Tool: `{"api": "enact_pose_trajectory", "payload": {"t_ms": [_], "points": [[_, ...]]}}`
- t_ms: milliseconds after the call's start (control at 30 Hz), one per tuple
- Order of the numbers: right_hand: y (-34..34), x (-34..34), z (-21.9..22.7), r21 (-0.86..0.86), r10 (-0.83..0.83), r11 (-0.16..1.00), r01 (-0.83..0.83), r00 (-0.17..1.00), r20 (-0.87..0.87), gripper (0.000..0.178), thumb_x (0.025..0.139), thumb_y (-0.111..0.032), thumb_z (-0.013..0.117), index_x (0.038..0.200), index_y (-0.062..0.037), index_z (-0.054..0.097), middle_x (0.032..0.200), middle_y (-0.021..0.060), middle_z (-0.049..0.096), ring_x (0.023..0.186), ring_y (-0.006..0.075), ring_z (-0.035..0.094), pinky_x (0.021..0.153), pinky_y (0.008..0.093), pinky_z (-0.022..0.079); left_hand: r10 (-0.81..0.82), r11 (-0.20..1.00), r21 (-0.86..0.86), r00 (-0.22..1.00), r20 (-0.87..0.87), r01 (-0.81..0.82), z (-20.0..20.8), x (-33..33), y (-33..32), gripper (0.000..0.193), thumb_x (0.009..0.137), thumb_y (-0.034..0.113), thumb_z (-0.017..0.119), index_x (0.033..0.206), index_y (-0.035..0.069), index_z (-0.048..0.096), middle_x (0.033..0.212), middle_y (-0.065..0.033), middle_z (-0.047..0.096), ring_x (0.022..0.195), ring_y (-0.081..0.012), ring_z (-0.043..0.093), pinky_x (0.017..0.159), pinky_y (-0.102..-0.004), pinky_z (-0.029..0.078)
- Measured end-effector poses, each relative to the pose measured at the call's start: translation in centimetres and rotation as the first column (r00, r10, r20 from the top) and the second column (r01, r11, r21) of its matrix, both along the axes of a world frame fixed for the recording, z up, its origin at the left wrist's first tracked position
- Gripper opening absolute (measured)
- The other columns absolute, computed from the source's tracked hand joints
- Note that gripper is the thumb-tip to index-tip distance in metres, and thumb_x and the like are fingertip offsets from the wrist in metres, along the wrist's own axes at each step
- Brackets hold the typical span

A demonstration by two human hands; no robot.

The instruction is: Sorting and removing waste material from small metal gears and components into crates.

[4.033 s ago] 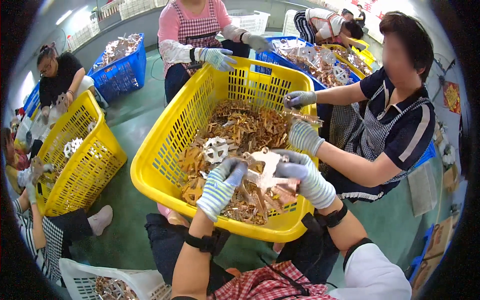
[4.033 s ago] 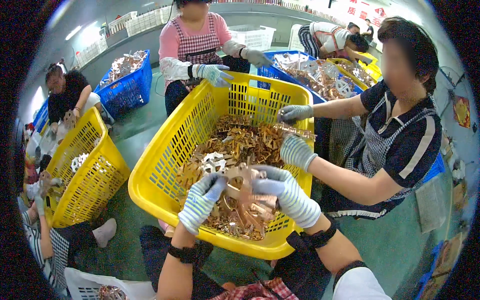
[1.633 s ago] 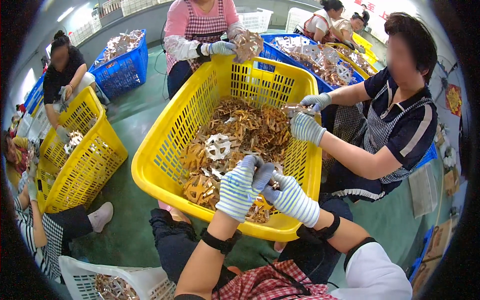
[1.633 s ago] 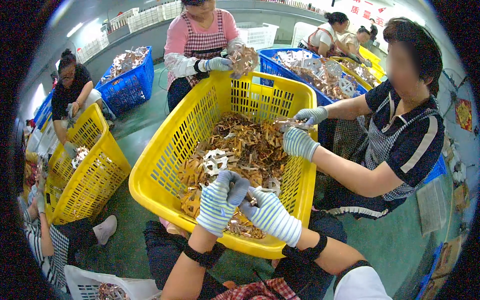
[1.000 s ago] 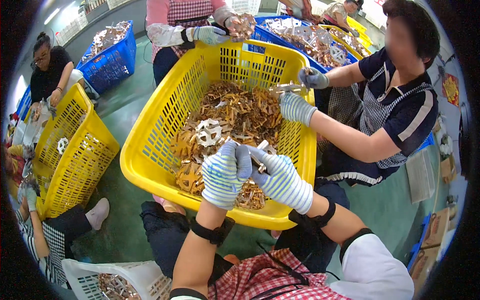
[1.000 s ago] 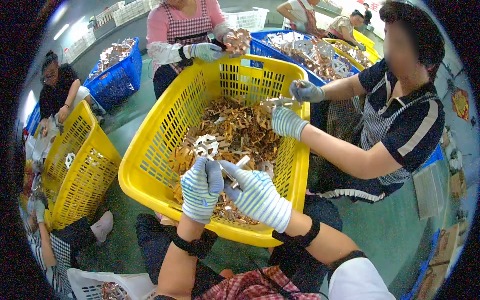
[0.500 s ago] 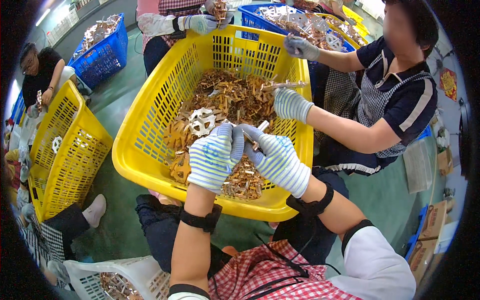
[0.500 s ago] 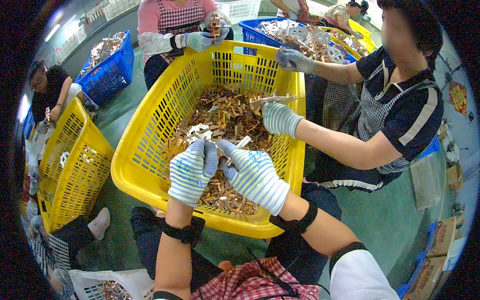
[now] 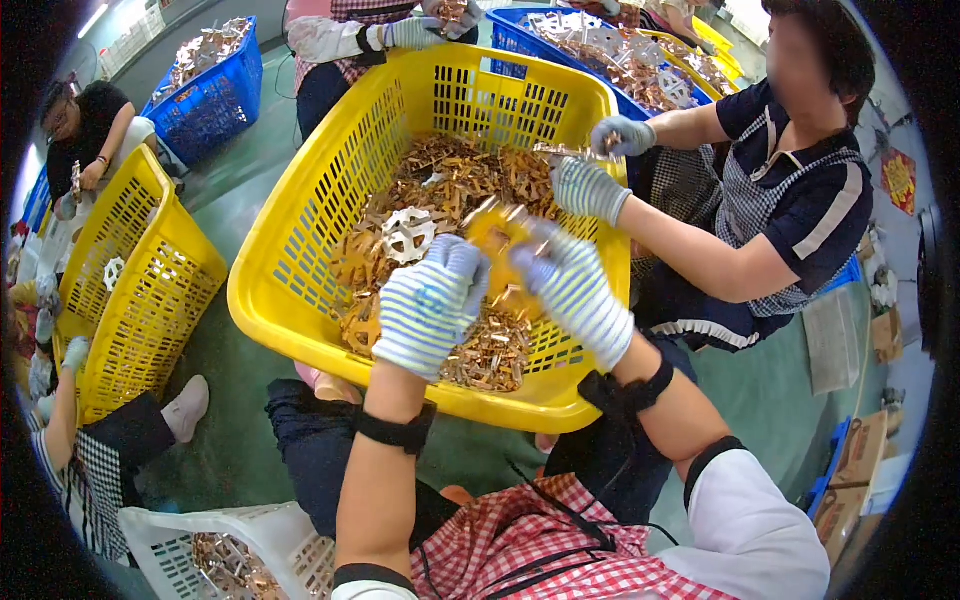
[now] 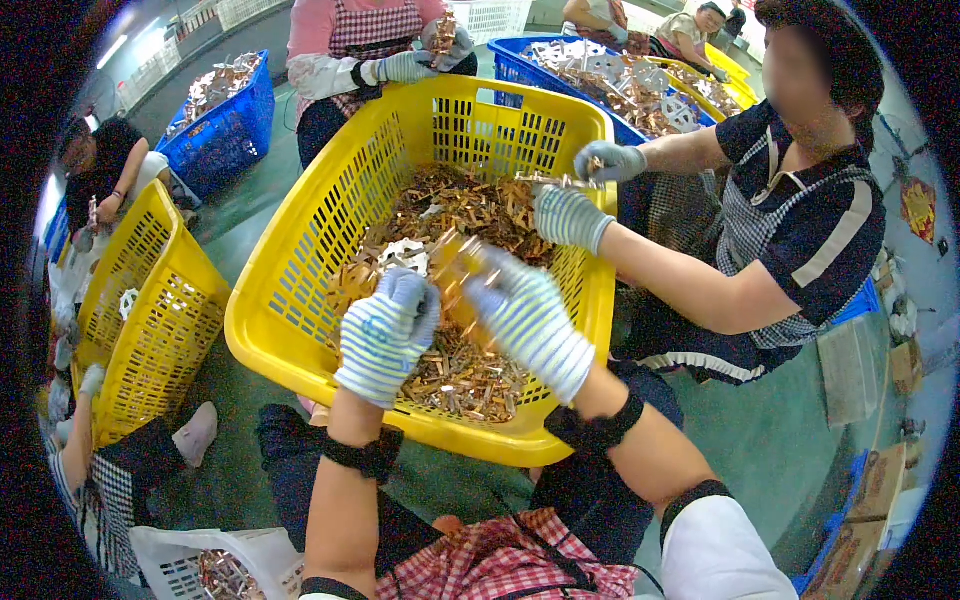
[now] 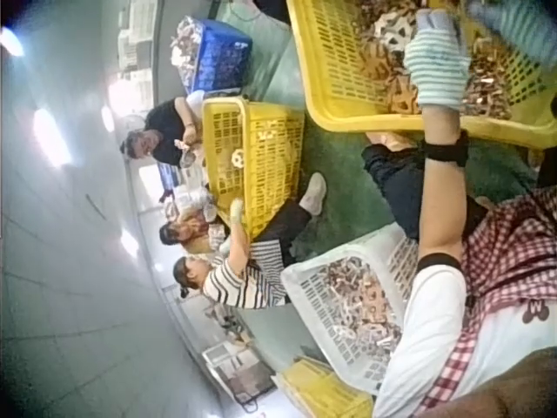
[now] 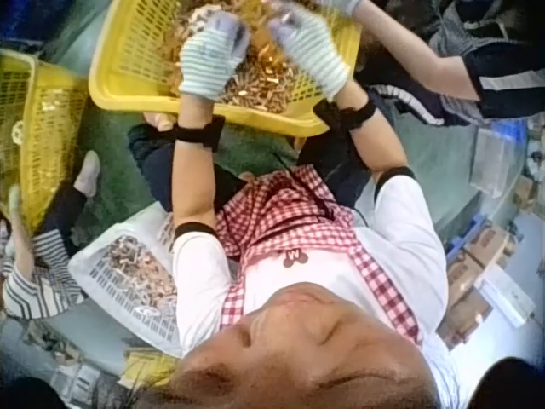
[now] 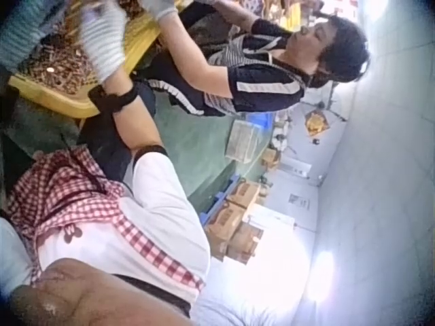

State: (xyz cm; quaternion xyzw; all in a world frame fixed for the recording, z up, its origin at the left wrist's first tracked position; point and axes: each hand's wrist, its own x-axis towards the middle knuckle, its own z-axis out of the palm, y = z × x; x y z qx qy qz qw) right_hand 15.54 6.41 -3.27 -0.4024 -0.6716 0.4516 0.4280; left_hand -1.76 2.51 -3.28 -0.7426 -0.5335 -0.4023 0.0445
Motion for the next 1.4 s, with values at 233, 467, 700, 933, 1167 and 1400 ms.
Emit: {"api": "enact_pose_trajectory", "payload": {"t_ms": [233, 467, 700, 933, 1167, 1400], "points": [[0.8, 2.3, 2.1, -0.089, -0.073, 0.994, 0.067, 0.995, -0.070, 0.032, 0.086, -0.020, 0.060, 0.110, 0.0001, 0.059, 0.074, -0.0023, 0.056, 0.062, 0.0036, 0.048, 0.055, 0.0201, 0.041, 0.223, 0.936, -0.249, 0.966, -0.130, -0.250, -2.4, -2.7, 0.6, 0.059, 0.078, 0.048, 0.061, 0.122, 0.010, 0.051, 0.136, -0.0116, 0.043, 0.115, -0.0359, 0.046, 0.098, -0.0460, 0.034], [1.4, -3.0, 7.7, -0.305, 0.358, 0.867, -0.393, 0.919, -0.168, 0.034, 0.085, -0.026, 0.060, 0.108, -0.0023, 0.059, 0.085, -0.0025, 0.059, 0.075, 0.0054, 0.052, 0.065, 0.0199, 0.043, 0.267, 0.869, -0.401, 0.408, 0.873, 0.289, 2.6, -5.2, -1.2, 0.035, 0.086, 0.031, 0.060, 0.105, 0.002, 0.060, 0.084, -0.0038, 0.059, 0.071, -0.0095, 0.055, 0.063, -0.0199, 0.044], [9.3, -13.0, 1.1, -0.518, 0.453, 0.624, -0.584, 0.812, -0.369, 0.048, 0.090, -0.049, 0.047, 0.106, -0.0049, 0.057, 0.082, 0.0039, 0.063, 0.057, 0.0122, 0.059, 0.049, 0.0243, 0.049, 0.001, 0.981, -0.070, -0.357, 0.934, -0.179, 1.4, -12.0, -1.6, 0.026, 0.083, 0.031, 0.067, 0.097, 0.010, 0.061, 0.083, 0.0005, 0.062, 0.064, -0.0053, 0.055, 0.051, -0.0174, 0.046], [10.0, -20.2, -15.8, -0.538, 0.710, 0.704, -0.463, 0.460, 0.533, 0.062, 0.084, -0.034, 0.056, 0.132, 0.0004, 0.040, 0.121, 0.0217, 0.054, 0.110, 0.0324, 0.053, 0.089, 0.0386, 0.044, 0.025, 0.984, -0.104, -0.470, 0.882, -0.142, 0.1, -13.6, -3.5, 0.023, 0.081, 0.034, 0.068, 0.091, 0.014, 0.061, 0.073, 0.0042, 0.059, 0.051, -0.0050, 0.050, 0.043, -0.0192, 0.041], [9.9, -22.8, -23.2, -0.453, 0.590, 0.752, -0.479, 0.184, 0.786, 0.067, 0.082, -0.030, 0.058, 0.139, -0.0071, 0.031, 0.135, 0.0170, 0.044, 0.121, 0.0323, 0.045, 0.098, 0.0401, 0.039, 0.041, 0.992, -0.103, -0.575, 0.817, -0.077, -0.3, -14.1, -3.6, 0.021, 0.082, 0.035, 0.067, 0.085, 0.015, 0.058, 0.066, 0.0045, 0.055, 0.047, -0.0063, 0.046, 0.040, -0.0204, 0.038], [7.6, -19.3, -14.0, -0.326, 0.516, 0.839, -0.436, 0.445, 0.732, 0.053, 0.081, -0.032, 0.059, 0.124, -0.0016, 0.050, 0.115, 0.0198, 0.058, 0.105, 0.0327, 0.057, 0.090, 0.0382, 0.045, -0.003, 0.985, -0.081, -0.493, 0.870, -0.150, -0.8, -13.7, -2.5, 0.024, 0.086, 0.036, 0.061, 0.084, 0.012, 0.058, 0.066, 0.0001, 0.057, 0.051, -0.0094, 0.052, 0.042, -0.0217, 0.040]]}}
